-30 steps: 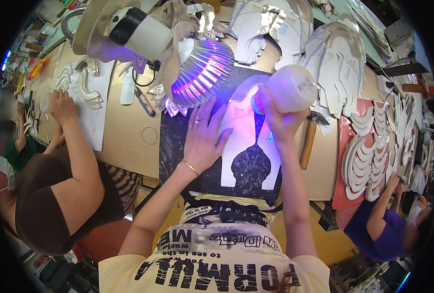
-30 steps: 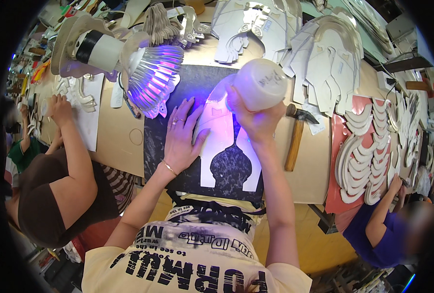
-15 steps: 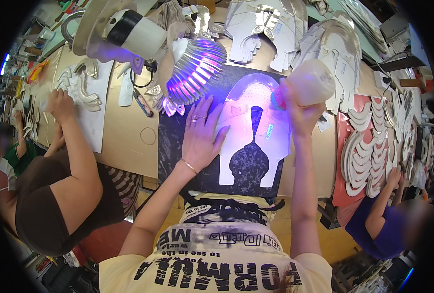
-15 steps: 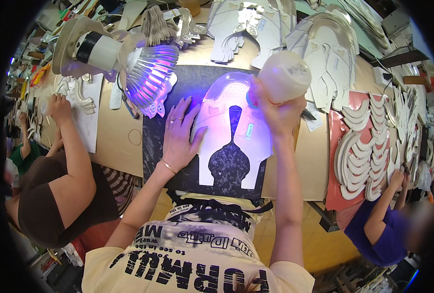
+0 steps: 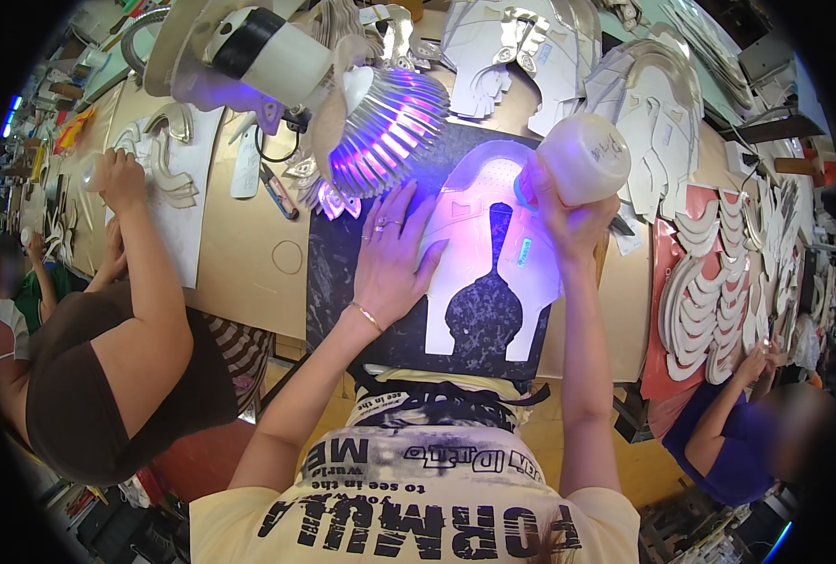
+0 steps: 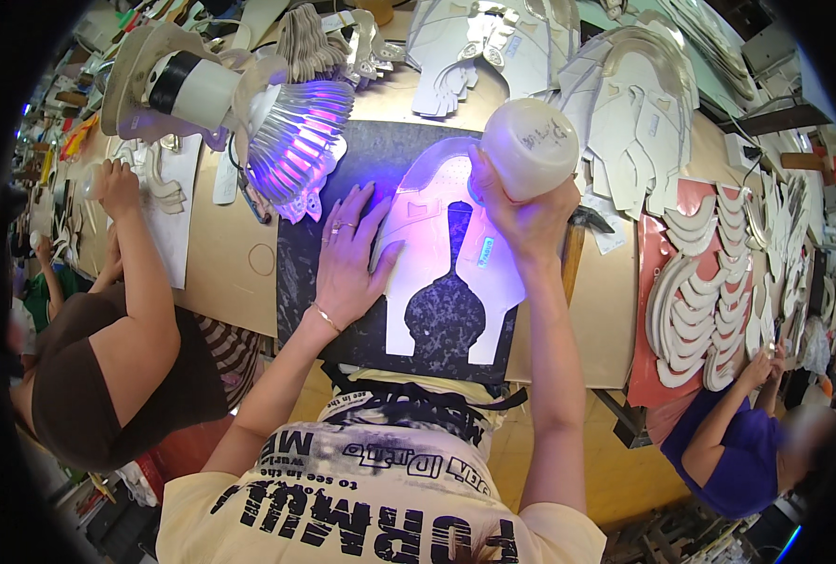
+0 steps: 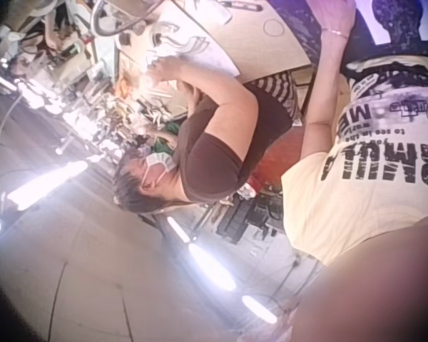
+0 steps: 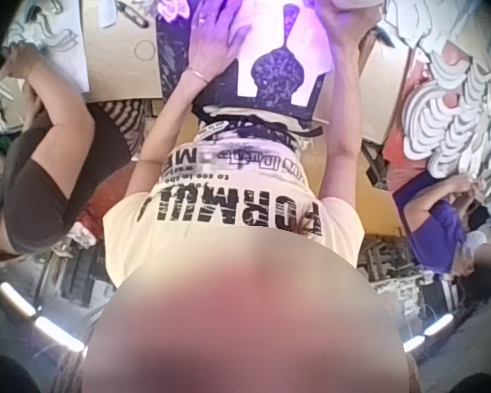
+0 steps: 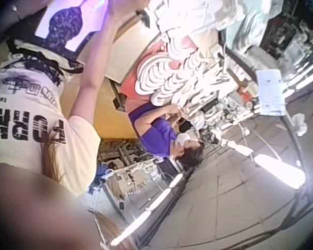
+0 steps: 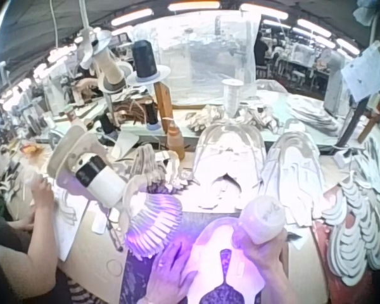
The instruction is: The person applies glue to a white decorative cutout and presses smaller pieces onto it under a UV lamp. They repeat this process with multiple pieces, smoothing each one into place on the work surface.
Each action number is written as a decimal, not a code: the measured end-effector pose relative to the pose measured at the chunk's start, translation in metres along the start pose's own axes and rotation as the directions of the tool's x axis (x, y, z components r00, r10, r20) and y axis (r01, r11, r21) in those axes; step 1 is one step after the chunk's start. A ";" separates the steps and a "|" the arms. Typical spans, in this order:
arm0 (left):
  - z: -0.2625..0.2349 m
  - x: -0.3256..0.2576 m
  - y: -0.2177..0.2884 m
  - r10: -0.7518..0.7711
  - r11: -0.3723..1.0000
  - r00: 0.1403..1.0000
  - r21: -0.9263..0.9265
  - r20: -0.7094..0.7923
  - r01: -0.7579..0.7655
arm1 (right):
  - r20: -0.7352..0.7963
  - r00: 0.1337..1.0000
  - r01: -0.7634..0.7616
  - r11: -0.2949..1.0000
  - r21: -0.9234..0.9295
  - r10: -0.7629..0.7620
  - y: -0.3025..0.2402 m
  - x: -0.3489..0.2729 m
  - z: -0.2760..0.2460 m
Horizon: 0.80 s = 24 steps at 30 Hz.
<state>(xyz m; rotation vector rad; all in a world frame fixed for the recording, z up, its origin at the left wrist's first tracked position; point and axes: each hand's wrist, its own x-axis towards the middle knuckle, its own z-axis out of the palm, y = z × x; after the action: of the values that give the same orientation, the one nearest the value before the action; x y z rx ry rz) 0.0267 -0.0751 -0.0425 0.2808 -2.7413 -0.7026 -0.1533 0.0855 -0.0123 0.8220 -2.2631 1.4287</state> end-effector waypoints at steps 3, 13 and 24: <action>0.000 0.000 0.000 0.002 1.000 1.000 -0.004 -0.003 -0.002 | 0.021 1.000 0.015 1.000 0.013 -0.015 0.000 -0.001 -0.002; 0.000 0.000 -0.001 0.007 1.000 1.000 0.001 -0.005 -0.007 | 0.062 0.998 -0.031 0.999 0.022 0.029 -0.008 -0.013 -0.006; 0.001 0.000 -0.001 0.003 1.000 1.000 0.013 0.008 -0.004 | 0.024 0.978 -0.206 0.950 0.236 0.206 -0.010 -0.035 -0.013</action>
<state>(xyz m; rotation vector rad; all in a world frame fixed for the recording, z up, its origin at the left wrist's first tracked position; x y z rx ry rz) 0.0267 -0.0754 -0.0435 0.2766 -2.7538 -0.6868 -0.1207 0.1045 -0.0192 0.6651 -2.2609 1.8212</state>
